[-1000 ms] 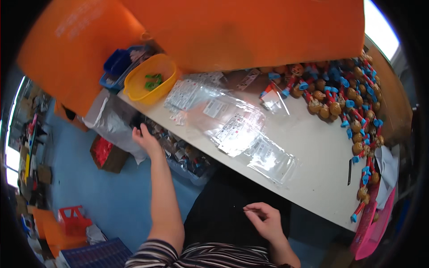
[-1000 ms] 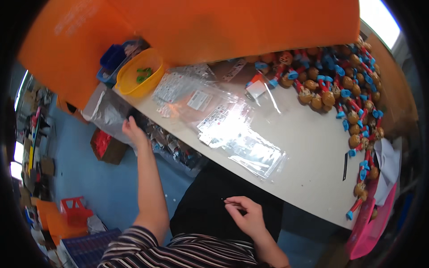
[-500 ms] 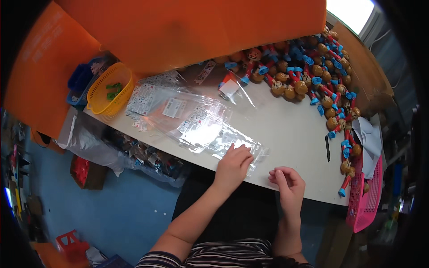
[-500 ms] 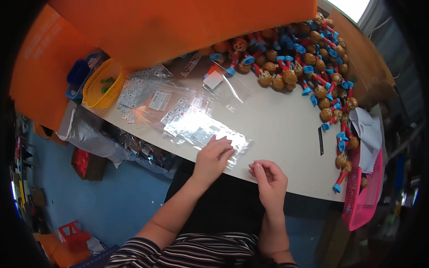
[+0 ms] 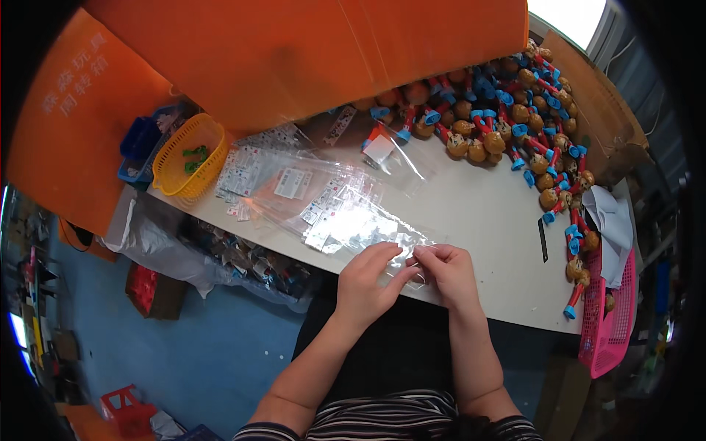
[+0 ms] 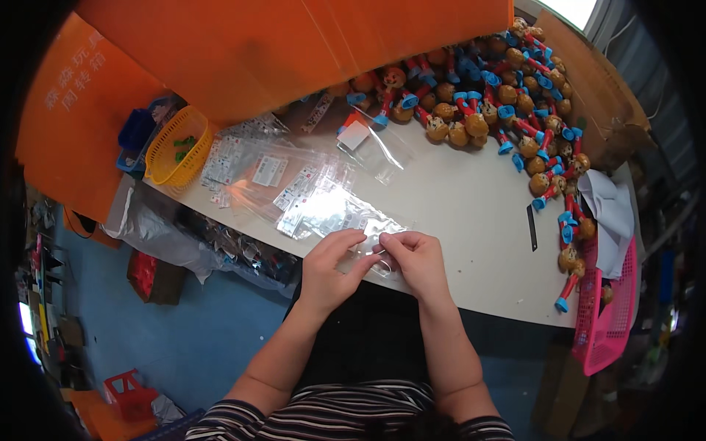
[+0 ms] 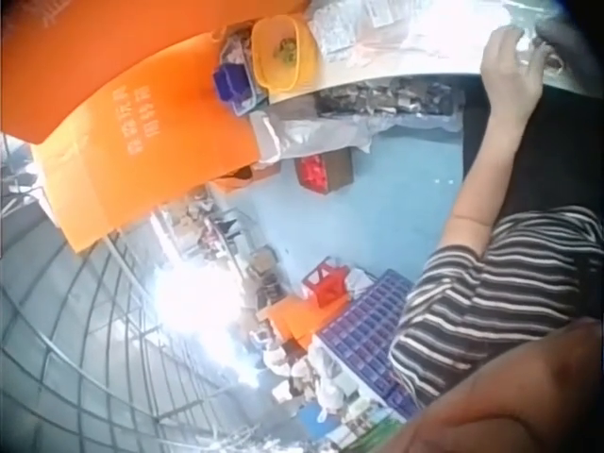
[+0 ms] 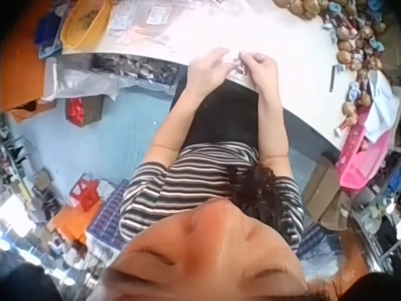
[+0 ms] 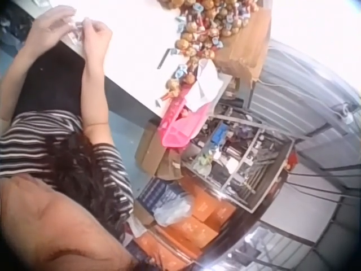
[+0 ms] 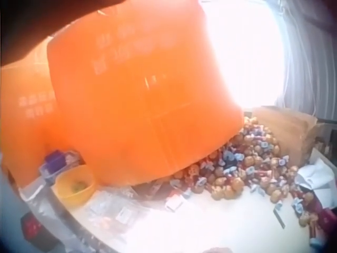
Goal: Packaging toy rattles into individual plastic bags at a factory workstation.
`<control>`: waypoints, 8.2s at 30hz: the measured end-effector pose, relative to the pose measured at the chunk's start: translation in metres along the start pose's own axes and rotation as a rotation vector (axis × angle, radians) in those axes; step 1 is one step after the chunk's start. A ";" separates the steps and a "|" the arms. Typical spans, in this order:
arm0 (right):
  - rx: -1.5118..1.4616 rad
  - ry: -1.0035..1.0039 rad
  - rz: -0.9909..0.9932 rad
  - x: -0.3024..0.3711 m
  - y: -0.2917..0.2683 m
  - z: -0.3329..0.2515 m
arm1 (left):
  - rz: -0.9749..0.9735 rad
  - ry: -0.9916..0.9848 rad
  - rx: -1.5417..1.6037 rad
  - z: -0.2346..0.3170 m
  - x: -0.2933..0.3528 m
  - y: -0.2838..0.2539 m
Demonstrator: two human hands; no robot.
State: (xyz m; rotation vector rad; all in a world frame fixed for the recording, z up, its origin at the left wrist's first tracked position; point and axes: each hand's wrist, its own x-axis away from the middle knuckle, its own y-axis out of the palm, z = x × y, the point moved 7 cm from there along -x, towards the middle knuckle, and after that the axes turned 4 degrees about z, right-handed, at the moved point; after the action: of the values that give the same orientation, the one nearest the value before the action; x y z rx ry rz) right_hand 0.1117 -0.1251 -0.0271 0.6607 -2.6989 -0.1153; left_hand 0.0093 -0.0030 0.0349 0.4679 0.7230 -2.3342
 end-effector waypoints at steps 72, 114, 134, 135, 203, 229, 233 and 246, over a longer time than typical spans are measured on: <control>-0.203 -0.185 0.185 0.070 -0.107 -0.023 | -0.003 0.065 -0.218 -0.008 0.013 0.054; -0.225 0.062 0.016 0.072 -0.061 0.015 | -0.080 -0.001 -0.143 -0.026 0.002 0.033; -0.170 0.038 0.053 0.072 -0.050 0.016 | -0.165 -0.233 -0.022 -0.038 -0.002 0.033; -0.160 0.042 0.052 0.071 -0.050 0.017 | -0.158 -0.266 0.010 -0.039 -0.002 0.031; 0.692 -0.935 0.111 0.063 -0.010 -0.026 | -0.106 0.199 0.055 0.034 0.035 0.005; 0.500 -0.689 0.162 0.039 -0.006 -0.010 | -0.394 0.321 -0.243 0.006 -0.008 0.039; 0.571 -0.510 0.109 0.045 -0.007 -0.013 | -0.049 0.312 -0.255 0.022 0.000 -0.003; 0.096 -0.086 -0.034 0.049 -0.024 0.008 | -0.137 0.185 -0.235 0.032 0.057 0.021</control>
State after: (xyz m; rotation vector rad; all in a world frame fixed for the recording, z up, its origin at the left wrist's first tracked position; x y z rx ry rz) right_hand 0.0783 -0.1690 -0.0226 0.7464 -2.7906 -0.0227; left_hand -0.0230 -0.0623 0.0239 0.5473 1.1349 -2.3122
